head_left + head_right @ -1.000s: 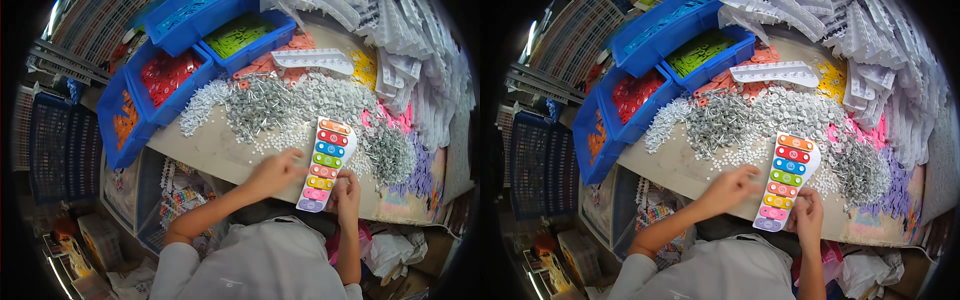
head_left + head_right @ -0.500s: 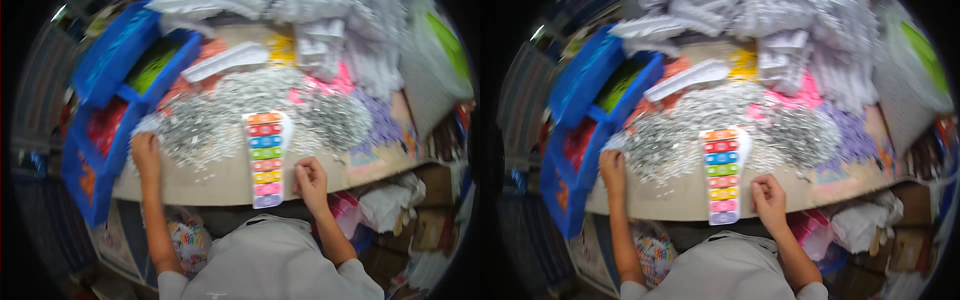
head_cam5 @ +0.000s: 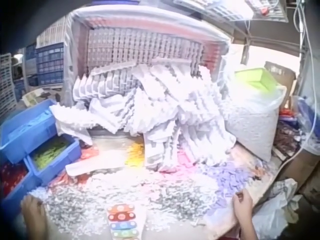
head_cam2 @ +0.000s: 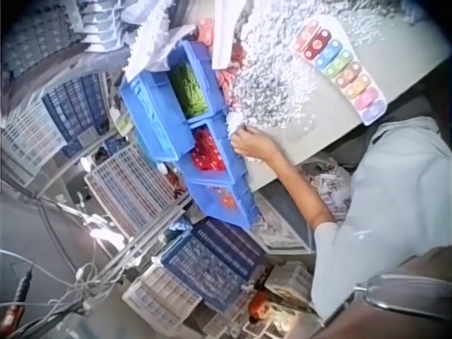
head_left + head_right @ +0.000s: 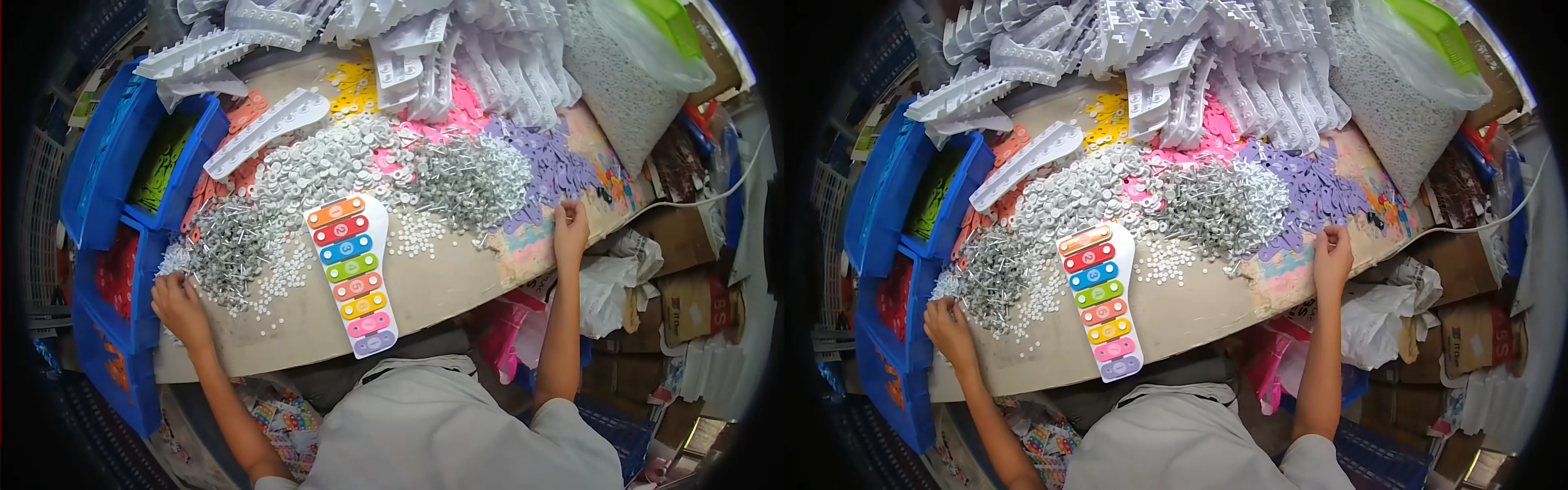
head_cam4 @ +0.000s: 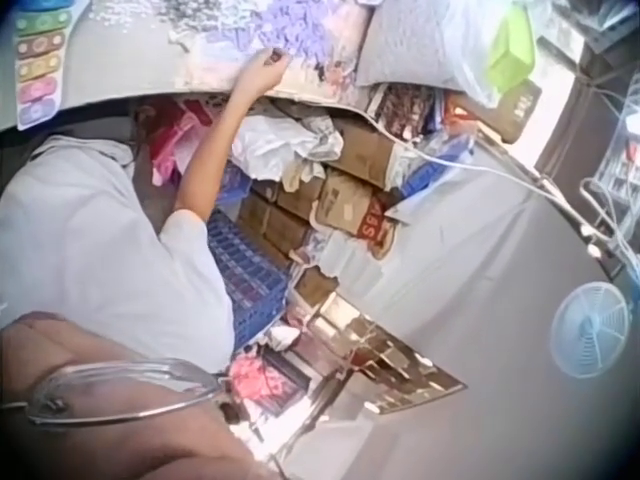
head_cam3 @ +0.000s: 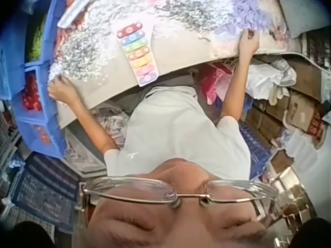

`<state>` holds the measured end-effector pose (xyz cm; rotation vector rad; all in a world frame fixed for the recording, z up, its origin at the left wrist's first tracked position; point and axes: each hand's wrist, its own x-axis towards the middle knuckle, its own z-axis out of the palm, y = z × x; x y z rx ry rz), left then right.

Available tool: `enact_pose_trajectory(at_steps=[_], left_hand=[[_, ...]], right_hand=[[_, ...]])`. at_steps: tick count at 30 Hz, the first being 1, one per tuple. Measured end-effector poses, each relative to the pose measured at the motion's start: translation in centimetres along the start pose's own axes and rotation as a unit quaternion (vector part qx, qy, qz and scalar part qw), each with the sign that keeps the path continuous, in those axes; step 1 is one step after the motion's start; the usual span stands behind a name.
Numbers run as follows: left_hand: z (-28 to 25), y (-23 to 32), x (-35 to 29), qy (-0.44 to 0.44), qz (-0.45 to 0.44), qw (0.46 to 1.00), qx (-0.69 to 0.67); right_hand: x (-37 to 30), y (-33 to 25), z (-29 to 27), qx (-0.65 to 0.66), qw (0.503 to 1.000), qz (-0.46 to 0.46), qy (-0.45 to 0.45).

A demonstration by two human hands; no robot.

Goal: Assemble a toy component by sticking colored buttons onto a white plastic frame.

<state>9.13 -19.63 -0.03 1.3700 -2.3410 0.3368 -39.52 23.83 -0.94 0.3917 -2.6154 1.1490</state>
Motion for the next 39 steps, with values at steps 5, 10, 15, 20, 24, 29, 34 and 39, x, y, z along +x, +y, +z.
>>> enact_pose_trajectory(at_steps=[5,10,15,20,24,29,34,39], left_hand=[[0.1,-0.6,-0.3,-0.01,0.007,1.0,0.002],[-2.3,0.3,-0.5,0.057,-0.001,0.998,-0.039],[-5.5,2.5,-2.5,-0.012,-0.133,0.943,-0.305],[-8.5,6.6,-5.8,-0.105,-0.217,0.801,-0.548],[-9.8,10.4,-7.3,-0.278,-0.239,0.658,-0.658],[-9.5,14.6,-8.9,-0.404,-0.199,0.524,-0.723],[-8.3,15.4,-10.3,-0.415,-0.202,0.488,-0.741],[-7.6,15.6,-10.4,-0.418,-0.23,0.465,-0.746]], right_hand=[[0.7,-2.3,1.1,-0.098,0.992,0.05,-0.066],[1.1,0.1,1.0,-0.074,0.996,0.014,-0.043],[1.1,2.7,0.9,-0.053,0.997,-0.034,0.037],[-0.9,1.8,1.6,0.213,0.968,0.114,0.065],[-5.4,-5.8,1.7,0.207,0.978,0.023,0.03],[-13.5,-13.8,2.0,0.245,0.953,-0.07,-0.161],[-18.5,-17.4,1.9,0.338,0.884,-0.097,-0.307],[-19.2,-18.6,3.2,0.299,0.877,-0.214,-0.309]])
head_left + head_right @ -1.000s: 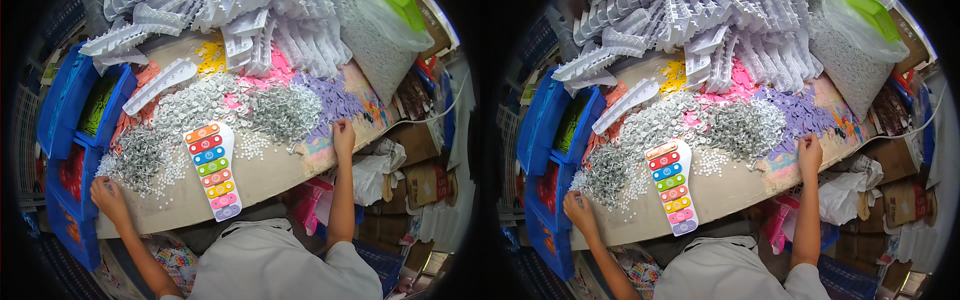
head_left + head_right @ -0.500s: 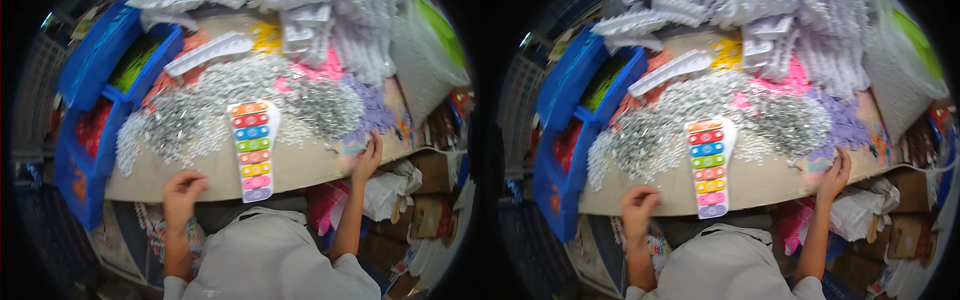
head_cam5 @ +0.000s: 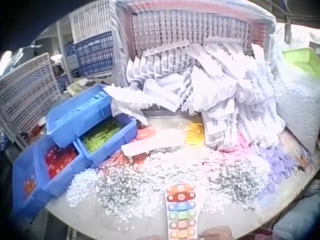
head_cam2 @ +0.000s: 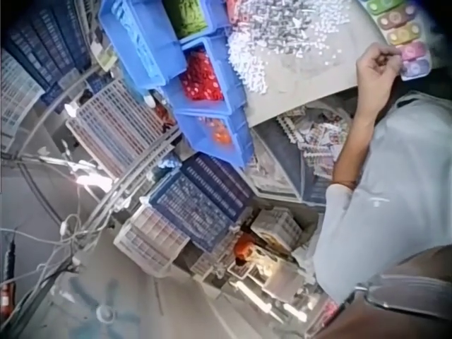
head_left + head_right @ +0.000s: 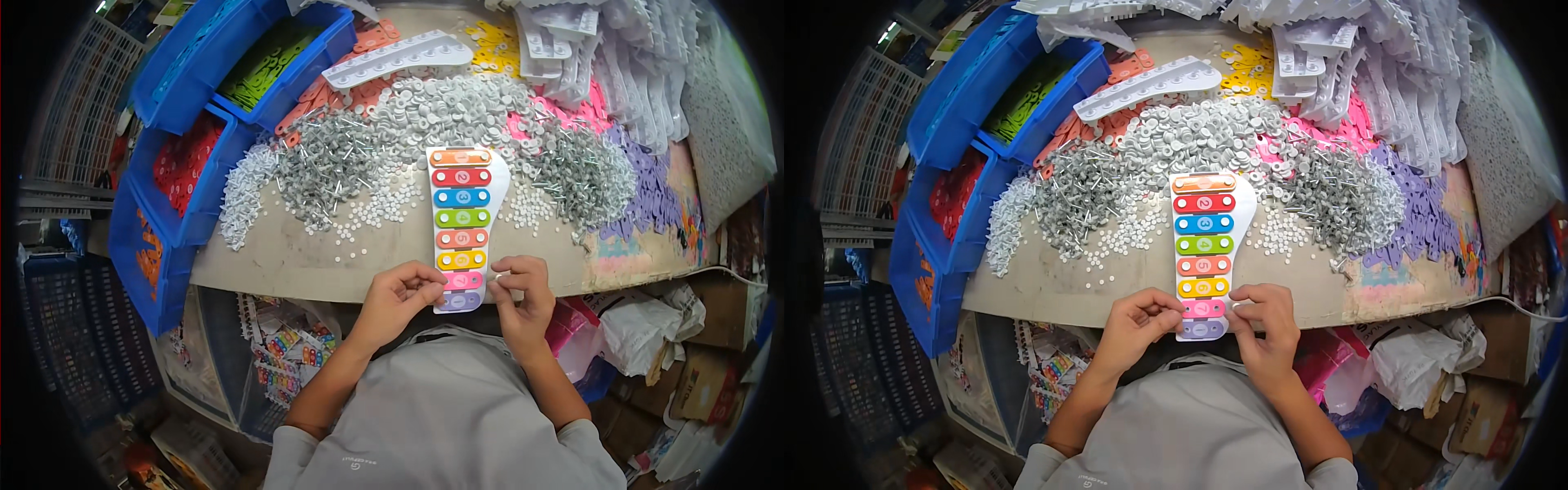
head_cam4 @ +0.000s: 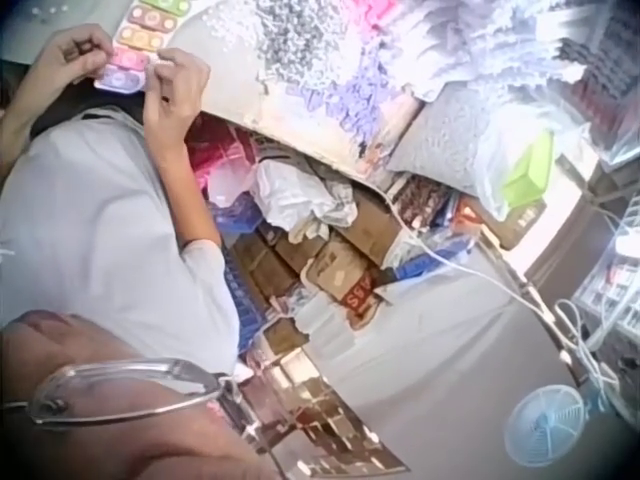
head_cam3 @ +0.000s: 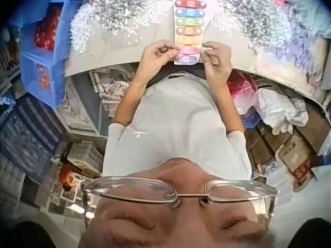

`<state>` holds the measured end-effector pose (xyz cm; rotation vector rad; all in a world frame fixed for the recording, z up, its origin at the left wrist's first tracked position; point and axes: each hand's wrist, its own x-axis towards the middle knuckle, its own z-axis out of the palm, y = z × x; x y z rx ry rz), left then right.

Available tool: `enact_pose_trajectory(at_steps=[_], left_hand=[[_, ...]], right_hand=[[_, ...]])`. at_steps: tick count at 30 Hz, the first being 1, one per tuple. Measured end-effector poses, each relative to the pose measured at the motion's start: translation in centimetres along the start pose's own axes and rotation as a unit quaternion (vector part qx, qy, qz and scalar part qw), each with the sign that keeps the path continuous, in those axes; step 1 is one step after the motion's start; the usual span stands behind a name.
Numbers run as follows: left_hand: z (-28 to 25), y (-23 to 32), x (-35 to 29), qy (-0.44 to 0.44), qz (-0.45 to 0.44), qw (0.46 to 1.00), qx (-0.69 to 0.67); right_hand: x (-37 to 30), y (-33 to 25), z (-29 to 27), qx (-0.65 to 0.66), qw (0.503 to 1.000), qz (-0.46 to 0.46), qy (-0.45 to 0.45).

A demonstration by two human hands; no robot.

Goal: Assemble a toy component by sticking colored buttons onto a white plastic frame.

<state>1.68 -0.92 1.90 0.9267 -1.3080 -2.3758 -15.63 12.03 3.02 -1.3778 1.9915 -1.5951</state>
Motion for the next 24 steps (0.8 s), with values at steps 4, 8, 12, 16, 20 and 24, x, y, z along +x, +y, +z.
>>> enact_pose_trajectory(at_steps=[4,8,12,16,20,24], left_hand=[[0.3,-0.3,0.3,0.003,0.02,1.0,-0.016],[0.4,0.4,0.3,-0.002,0.016,1.0,-0.01],[0.4,0.9,0.1,-0.024,-0.012,1.0,0.012],[0.2,0.9,0.3,-0.011,-0.017,1.0,0.007],[-0.3,0.8,0.6,-0.013,-0.038,0.999,0.024],[0.4,1.4,0.9,0.008,0.006,0.989,0.147]], right_hand=[[0.0,0.1,0.9,-0.018,0.999,0.031,-0.013],[0.3,0.3,1.3,-0.043,0.999,0.008,-0.032],[0.6,0.2,0.9,-0.096,0.993,-0.056,-0.05],[0.7,0.4,0.5,-0.125,0.984,-0.093,-0.083],[1.1,-0.4,-0.2,-0.108,0.988,-0.064,-0.091],[1.0,0.0,-0.4,0.049,0.952,0.275,-0.124]])
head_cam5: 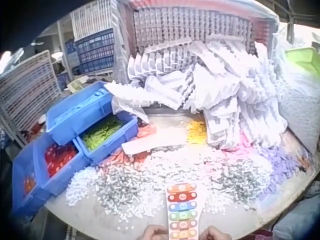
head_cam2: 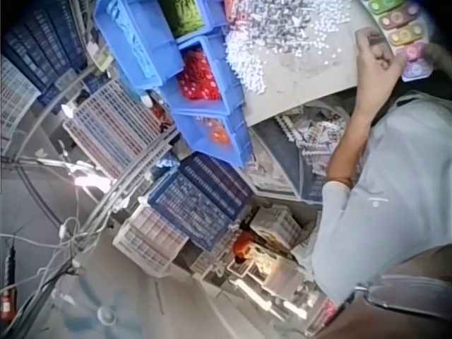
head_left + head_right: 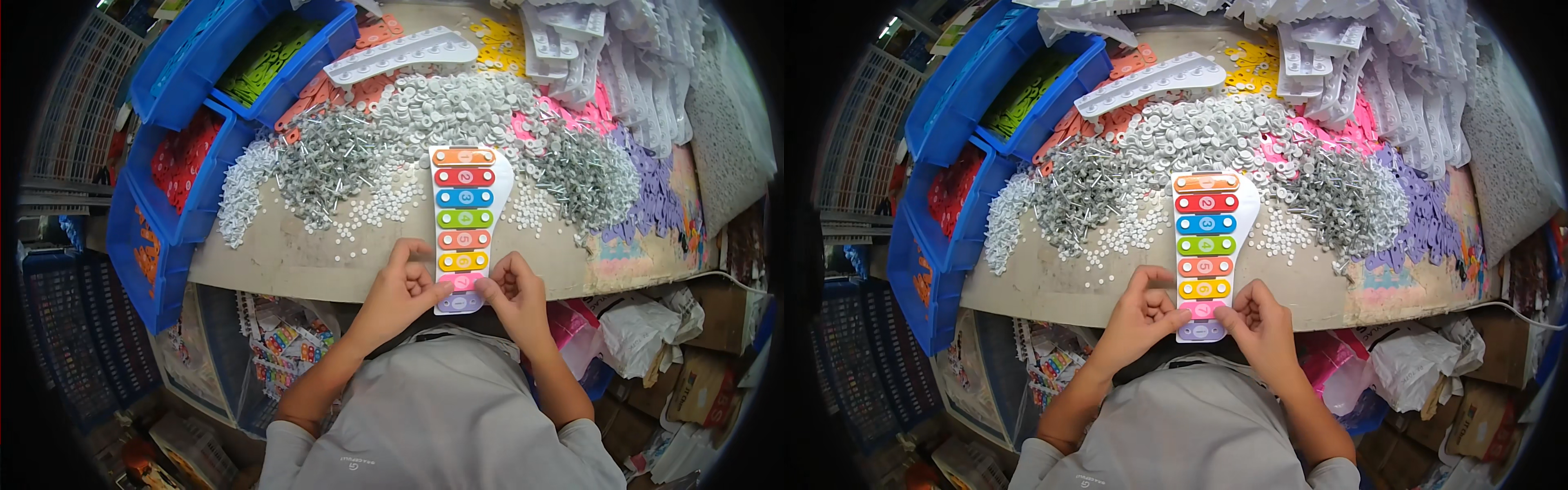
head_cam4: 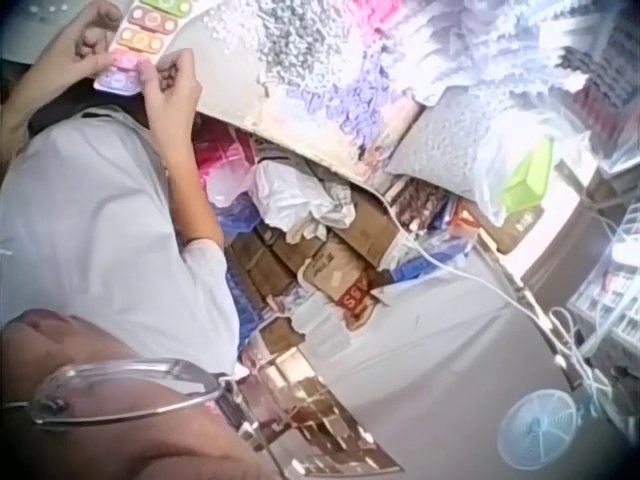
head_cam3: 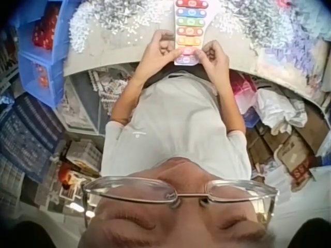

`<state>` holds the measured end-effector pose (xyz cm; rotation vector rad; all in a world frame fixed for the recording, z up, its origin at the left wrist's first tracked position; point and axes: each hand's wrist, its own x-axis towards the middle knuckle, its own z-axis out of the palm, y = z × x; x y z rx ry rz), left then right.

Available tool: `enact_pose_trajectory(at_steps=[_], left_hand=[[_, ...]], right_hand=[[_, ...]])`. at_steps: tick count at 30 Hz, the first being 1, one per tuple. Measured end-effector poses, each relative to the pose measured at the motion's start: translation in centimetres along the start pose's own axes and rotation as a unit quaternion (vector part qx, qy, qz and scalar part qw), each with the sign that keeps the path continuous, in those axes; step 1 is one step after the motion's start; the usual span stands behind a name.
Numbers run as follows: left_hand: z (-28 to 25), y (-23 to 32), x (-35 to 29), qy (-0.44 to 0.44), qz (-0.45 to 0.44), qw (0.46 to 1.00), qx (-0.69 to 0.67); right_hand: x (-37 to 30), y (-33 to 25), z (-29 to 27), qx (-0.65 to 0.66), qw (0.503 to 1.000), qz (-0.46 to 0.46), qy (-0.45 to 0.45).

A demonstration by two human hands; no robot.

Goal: Assemble a toy component by sticking colored buttons onto a white plastic frame.

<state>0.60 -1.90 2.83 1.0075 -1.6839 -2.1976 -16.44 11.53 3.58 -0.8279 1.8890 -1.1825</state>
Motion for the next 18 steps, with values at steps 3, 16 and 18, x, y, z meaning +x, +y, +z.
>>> enact_pose_trajectory(at_steps=[3,16,18], left_hand=[[-0.3,0.1,0.5,-0.007,-0.02,0.996,0.082],[-1.2,0.2,3.1,-0.143,0.005,0.99,0.017],[-1.1,0.5,3.1,-0.138,0.005,0.99,0.017]], right_hand=[[0.9,-0.5,-0.7,0.099,0.988,0.094,-0.066],[2.2,-0.3,-1.0,0.103,0.963,0.16,-0.193],[2.3,-0.3,-1.0,0.089,0.966,0.153,-0.191]])
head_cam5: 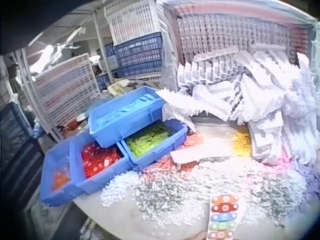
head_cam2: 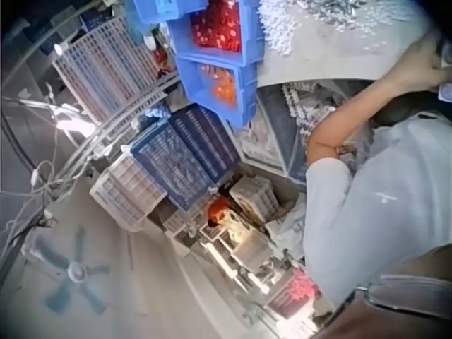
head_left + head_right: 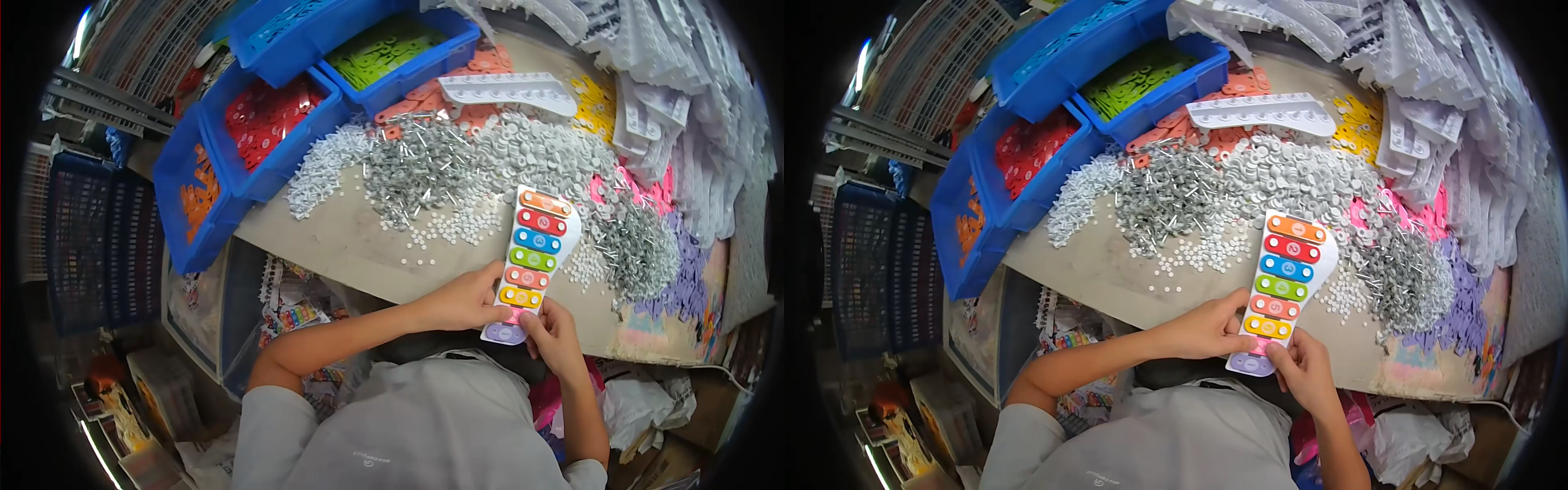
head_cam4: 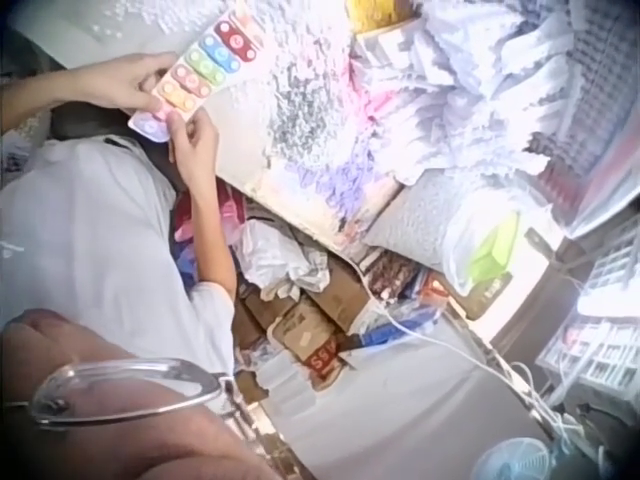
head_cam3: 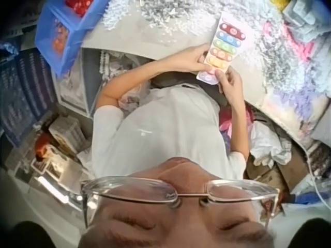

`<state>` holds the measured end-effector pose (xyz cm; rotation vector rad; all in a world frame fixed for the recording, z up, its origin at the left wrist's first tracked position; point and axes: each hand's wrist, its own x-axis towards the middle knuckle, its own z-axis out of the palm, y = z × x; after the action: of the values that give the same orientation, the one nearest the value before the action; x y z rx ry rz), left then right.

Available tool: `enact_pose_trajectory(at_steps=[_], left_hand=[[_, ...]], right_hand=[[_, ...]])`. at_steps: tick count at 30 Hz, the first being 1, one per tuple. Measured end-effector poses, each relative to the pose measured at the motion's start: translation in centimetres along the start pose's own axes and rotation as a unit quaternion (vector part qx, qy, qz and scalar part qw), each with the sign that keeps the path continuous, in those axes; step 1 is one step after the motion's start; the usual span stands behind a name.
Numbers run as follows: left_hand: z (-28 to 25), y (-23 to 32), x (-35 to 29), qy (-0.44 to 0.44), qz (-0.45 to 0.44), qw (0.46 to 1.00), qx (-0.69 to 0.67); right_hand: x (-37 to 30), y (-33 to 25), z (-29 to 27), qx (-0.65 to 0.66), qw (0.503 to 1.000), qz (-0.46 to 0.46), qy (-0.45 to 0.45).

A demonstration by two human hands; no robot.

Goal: Assemble a toy component by sticking colored buttons onto a white plastic frame.

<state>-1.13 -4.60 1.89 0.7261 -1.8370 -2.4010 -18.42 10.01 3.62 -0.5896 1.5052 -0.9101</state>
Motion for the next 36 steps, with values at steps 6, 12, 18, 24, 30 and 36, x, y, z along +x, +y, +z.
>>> enact_pose_trajectory(at_steps=[6,12,18,24,30,36], left_hand=[[0.2,0.4,-0.5,0.024,-0.003,0.999,0.026],[-0.7,0.2,-1.4,0.026,0.016,0.998,0.059],[-8.5,1.7,-5.2,0.454,0.081,0.836,0.298],[-18.8,0.6,-6.0,0.534,0.119,0.622,0.559],[-19.5,0.4,-5.5,0.503,0.121,0.569,0.639],[-15.5,1.2,-5.5,0.555,0.133,0.666,0.481]], right_hand=[[-0.2,0.2,0.4,-0.035,0.999,-0.02,0.012],[0.0,0.2,0.2,-0.029,0.999,-0.014,0.007],[-1.2,1.5,-1.2,0.06,0.977,-0.086,0.185],[-0.6,3.0,-1.3,0.03,0.964,-0.14,0.225],[-2.3,2.9,-3.1,-0.048,0.945,-0.154,0.284],[-5.1,3.6,-13.5,-0.237,0.701,-0.221,0.636]])
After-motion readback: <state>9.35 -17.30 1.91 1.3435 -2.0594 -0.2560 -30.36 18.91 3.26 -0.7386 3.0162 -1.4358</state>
